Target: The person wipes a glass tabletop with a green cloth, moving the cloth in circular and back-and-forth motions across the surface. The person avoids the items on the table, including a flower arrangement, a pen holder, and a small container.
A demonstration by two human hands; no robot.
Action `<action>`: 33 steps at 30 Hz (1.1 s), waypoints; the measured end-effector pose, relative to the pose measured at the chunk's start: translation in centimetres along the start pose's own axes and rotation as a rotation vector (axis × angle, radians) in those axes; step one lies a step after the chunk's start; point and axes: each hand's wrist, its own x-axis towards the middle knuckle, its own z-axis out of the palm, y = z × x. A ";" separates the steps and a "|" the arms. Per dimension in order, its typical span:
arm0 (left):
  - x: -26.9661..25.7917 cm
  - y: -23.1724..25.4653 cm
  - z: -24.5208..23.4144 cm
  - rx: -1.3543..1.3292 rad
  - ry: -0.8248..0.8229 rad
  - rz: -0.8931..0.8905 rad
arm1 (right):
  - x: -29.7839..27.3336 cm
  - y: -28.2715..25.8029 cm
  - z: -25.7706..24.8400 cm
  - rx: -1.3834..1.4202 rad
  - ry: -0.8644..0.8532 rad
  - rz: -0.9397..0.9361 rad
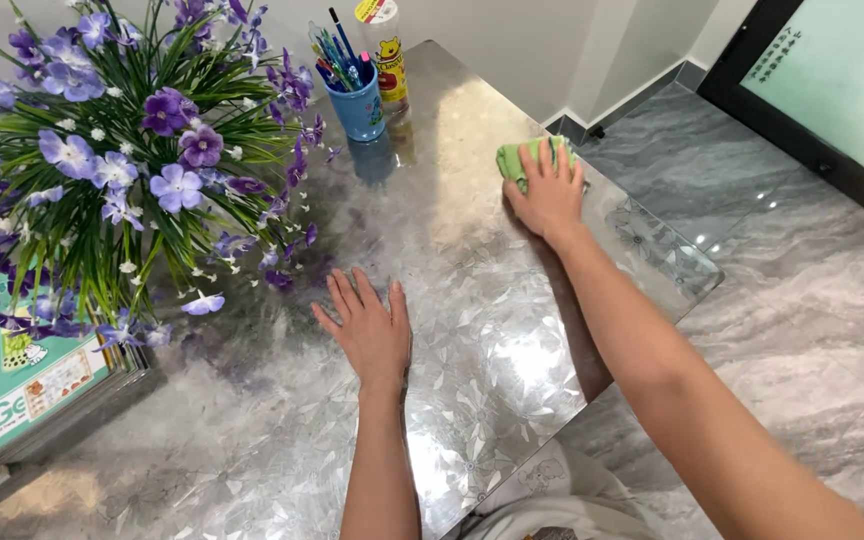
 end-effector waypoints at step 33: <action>-0.3 -0.1 -0.7 0.063 0.043 0.059 | 8.1 -5.0 1.5 0.126 0.031 -0.300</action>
